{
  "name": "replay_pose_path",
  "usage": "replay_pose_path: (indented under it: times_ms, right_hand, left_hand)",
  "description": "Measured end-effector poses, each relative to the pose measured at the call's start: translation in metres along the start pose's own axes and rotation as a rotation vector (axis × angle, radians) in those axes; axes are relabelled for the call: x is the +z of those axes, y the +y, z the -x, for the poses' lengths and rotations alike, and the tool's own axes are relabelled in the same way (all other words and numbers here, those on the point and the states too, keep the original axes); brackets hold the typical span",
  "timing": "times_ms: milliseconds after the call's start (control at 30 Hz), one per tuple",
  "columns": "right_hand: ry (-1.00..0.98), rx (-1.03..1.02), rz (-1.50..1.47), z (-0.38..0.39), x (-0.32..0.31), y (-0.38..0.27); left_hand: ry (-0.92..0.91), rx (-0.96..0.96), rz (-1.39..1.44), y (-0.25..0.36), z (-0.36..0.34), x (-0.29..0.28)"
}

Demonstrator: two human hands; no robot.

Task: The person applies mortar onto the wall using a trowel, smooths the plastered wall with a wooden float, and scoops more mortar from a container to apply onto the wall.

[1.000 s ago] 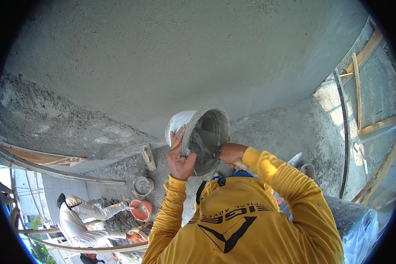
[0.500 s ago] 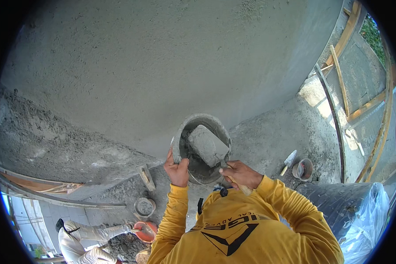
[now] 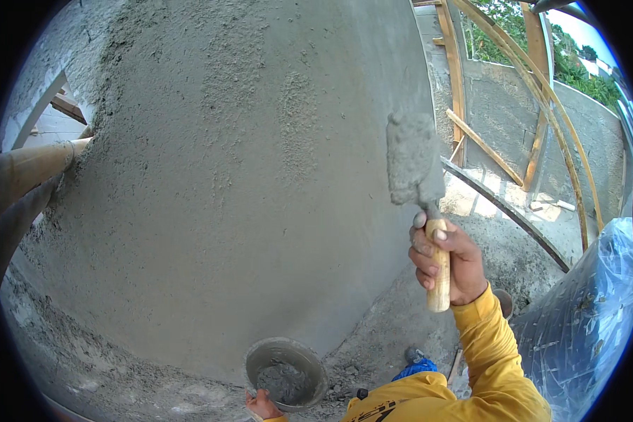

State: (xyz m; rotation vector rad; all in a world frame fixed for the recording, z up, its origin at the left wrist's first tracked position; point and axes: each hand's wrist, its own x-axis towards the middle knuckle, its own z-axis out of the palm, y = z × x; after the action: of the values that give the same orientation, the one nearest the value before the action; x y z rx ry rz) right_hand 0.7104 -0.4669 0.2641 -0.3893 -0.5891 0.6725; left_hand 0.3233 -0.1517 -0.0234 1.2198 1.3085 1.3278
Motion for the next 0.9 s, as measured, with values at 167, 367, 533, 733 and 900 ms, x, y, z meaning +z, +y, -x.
replay_pose_path:
  times_ms: [167,367,533,733,900]
  right_hand:
    - [0.525,-1.036,1.039,-0.058,0.028,-0.119]
    - [1.307,-1.889,1.486,-0.17,-0.055,-0.224]
    - [0.051,-0.608,1.849,-0.269,-0.105,-0.06]
    - [-0.914,0.373,1.54,-0.1,-0.136,0.118]
    - [-1.183,0.549,1.771,-0.05,-0.135,0.162]
  left_hand:
    - [0.246,0.07,0.025,0.021,0.017,-0.005]
    - [0.205,-0.065,-0.103,0.02,0.044,0.017]
    - [0.271,-0.09,-0.193,-0.004,0.063,-0.015]
    - [0.201,0.044,0.111,0.05,0.097,0.064]
    - [-0.091,0.116,-0.129,0.081,0.111,0.104]
